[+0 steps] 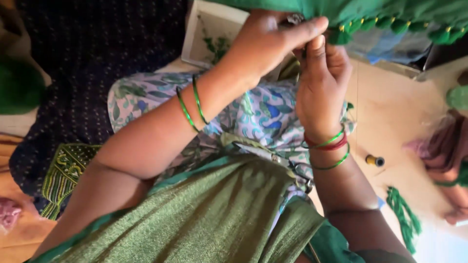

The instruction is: The recorder is sewing small green decorative pom-poms or tassels onto the edge of a green fabric.

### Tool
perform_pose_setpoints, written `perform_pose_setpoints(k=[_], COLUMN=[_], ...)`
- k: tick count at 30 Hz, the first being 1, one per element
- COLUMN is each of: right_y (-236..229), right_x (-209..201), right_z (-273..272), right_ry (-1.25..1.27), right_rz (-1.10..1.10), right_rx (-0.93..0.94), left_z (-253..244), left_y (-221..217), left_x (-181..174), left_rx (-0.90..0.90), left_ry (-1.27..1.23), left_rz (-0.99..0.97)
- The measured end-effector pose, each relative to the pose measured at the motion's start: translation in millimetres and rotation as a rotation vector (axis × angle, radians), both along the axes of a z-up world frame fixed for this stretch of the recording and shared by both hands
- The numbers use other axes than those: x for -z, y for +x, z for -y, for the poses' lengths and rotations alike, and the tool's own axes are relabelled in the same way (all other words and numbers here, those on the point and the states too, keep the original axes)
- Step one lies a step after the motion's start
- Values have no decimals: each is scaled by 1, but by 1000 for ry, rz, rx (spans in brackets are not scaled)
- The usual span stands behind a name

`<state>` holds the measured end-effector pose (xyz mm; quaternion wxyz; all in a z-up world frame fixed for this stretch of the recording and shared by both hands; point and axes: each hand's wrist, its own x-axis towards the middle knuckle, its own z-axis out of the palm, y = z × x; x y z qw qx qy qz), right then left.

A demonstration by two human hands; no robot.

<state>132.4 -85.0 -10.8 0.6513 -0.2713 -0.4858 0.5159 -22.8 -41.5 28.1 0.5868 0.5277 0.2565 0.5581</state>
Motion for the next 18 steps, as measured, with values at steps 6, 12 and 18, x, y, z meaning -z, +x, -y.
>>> perform_pose_setpoints(k=[6, 12, 18], right_y=[26, 129, 358], right_x=[-44, 27, 317], right_z=[42, 83, 216], right_ry=[-92, -204, -359], right_rz=[633, 901, 1110], right_rx=[73, 246, 627], left_z=[-12, -16, -16], left_y=[-3, -13, -23], left_x=[16, 16, 14], left_rx=[-34, -115, -82], left_ry=[-4, -49, -84], left_rz=[9, -144, -103])
